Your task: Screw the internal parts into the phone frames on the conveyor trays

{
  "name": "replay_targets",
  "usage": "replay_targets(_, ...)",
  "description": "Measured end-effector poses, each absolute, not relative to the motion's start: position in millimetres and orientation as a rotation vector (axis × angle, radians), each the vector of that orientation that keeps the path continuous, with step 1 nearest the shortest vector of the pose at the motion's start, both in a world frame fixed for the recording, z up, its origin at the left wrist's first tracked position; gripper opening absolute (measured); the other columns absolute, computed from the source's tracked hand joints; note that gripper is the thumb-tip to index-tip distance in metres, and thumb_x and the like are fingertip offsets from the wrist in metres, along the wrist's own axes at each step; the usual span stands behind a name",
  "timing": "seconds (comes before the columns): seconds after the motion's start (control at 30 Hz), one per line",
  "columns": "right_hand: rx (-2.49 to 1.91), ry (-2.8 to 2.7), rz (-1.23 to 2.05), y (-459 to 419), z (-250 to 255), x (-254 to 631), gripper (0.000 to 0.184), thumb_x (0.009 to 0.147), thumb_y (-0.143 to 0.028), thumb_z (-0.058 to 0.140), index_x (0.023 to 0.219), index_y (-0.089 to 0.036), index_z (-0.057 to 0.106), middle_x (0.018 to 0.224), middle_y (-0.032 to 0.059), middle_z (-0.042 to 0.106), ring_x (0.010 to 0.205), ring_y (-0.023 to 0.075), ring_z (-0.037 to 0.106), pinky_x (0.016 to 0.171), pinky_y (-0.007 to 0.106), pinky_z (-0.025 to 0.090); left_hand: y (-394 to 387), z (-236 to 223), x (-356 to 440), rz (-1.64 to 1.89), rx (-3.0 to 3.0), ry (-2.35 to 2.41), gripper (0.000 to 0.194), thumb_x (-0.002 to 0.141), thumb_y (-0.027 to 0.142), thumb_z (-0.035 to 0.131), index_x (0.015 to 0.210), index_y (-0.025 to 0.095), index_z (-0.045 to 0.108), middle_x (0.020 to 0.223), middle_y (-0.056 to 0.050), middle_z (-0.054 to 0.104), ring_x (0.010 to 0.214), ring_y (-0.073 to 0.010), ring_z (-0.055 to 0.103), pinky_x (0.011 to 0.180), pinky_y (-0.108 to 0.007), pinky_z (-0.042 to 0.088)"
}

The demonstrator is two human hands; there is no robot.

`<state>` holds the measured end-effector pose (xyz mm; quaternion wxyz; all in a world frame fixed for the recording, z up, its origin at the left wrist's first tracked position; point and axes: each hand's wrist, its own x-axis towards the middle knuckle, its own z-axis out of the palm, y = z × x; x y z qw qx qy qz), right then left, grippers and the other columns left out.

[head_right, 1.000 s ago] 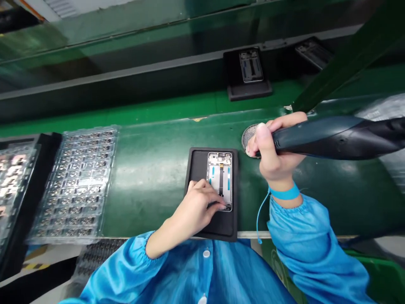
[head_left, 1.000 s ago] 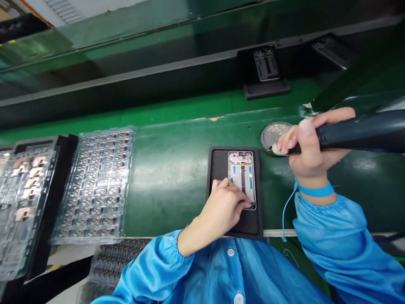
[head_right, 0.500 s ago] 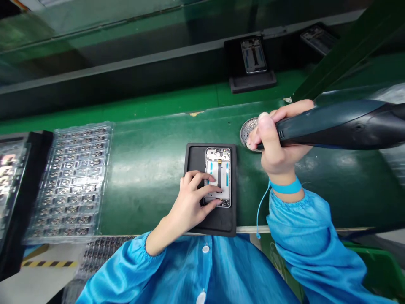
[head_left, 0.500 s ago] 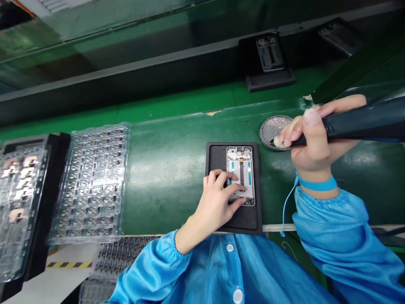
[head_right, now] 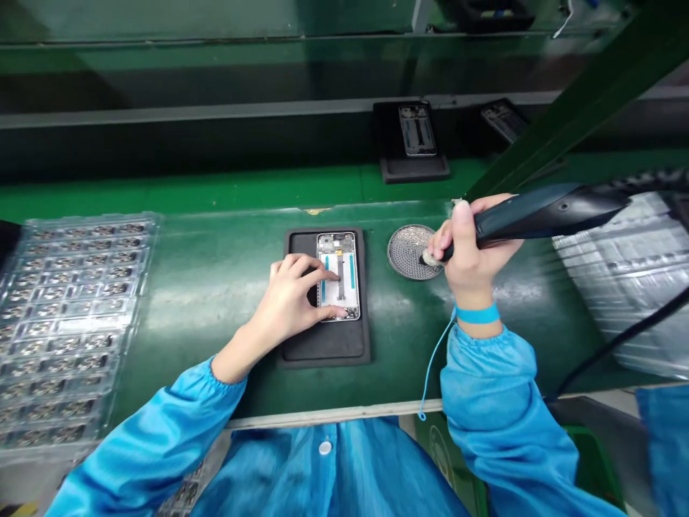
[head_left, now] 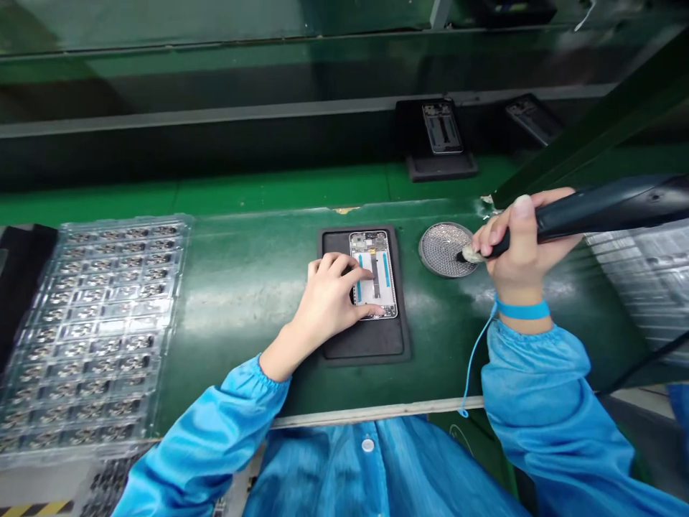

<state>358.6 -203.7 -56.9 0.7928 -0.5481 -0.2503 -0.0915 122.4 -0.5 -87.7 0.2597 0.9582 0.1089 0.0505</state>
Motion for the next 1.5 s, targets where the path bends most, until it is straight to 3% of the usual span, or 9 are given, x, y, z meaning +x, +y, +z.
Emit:
replay_targets(0.07, -1.199, -0.541, -0.157, -202, -60, 356, 0.046, 0.103, -0.055, 0.098, 0.102, -0.031, 0.06, 0.059, -0.0122, 0.053, 0.039, 0.0137, 0.047, 0.04, 0.029, 0.049, 4, -89, 123, 0.147, 2.588, 0.281, 0.069, 0.084, 0.066, 0.115, 0.137, 0.03, 0.091, 0.139, -0.013, 0.08, 0.141, -0.0408, 0.065, 0.12, -0.056, 0.05)
replay_targets(0.37, -1.239, -0.553, -0.283, -211, -60, 368, 0.046, 0.104, -0.054, 0.099, 0.102, -0.031, 0.059, 0.061, -0.0129, 0.052, 0.04, 0.0123, 0.047, 0.041, 0.027, 0.049, 1, -94, 118, 0.167, 2.553, 0.24, 0.059, 0.088, 0.063, 0.111, 0.135, 0.033, 0.093, 0.14, -0.012, 0.08, 0.14, -0.0402, 0.064, 0.122, -0.057, 0.048)
replay_targets(0.67, -1.314, -0.505, -0.235, -214, -64, 374, 0.055, 0.1, -0.064, 0.1, 0.101, -0.03, 0.057, 0.058, -0.0131, 0.053, 0.039, 0.0144, 0.049, 0.04, 0.03, 0.052, 0, -94, 119, 0.182, 2.545, 0.242, 0.055, 0.089, 0.06, 0.109, 0.135, 0.035, 0.093, 0.141, -0.012, 0.08, 0.141, -0.0405, 0.063, 0.124, -0.059, 0.049)
replay_targets(1.2, -1.288, -0.544, -0.24, -215, -72, 381, 0.051, 0.1, -0.058, 0.1, 0.099, -0.03, 0.058, 0.059, -0.0121, 0.053, 0.04, 0.0137, 0.049, 0.041, 0.027, 0.051, -3, -94, 120, 0.188, 2.538, 0.236, 0.057, 0.09, 0.06, 0.11, 0.138, 0.035, 0.092, 0.141, -0.011, 0.079, 0.141, -0.0406, 0.063, 0.124, -0.059, 0.05)
replay_targets(1.4, -1.187, -0.594, -0.241, -213, -44, 349, 0.039, 0.101, -0.047, 0.101, 0.102, -0.032, 0.065, 0.06, -0.0108, 0.057, 0.042, 0.0151, 0.049, 0.042, 0.028, 0.05, -12, -89, 123, 0.158, 2.524, 0.235, 0.05, 0.095, 0.052, 0.105, 0.14, 0.035, 0.092, 0.146, -0.011, 0.078, 0.146, -0.0414, 0.06, 0.127, -0.061, 0.049)
replay_targets(1.5, -1.097, -0.645, -0.007, -208, -25, 303, 0.029, 0.108, -0.044, 0.097, 0.106, -0.032, 0.071, 0.065, -0.0095, 0.064, 0.043, 0.0147, 0.051, 0.046, 0.031, 0.055, -15, -84, 124, 0.11, 2.513, 0.241, 0.047, 0.099, 0.051, 0.102, 0.142, 0.034, 0.092, 0.15, -0.011, 0.077, 0.15, -0.0412, 0.059, 0.13, -0.061, 0.047)
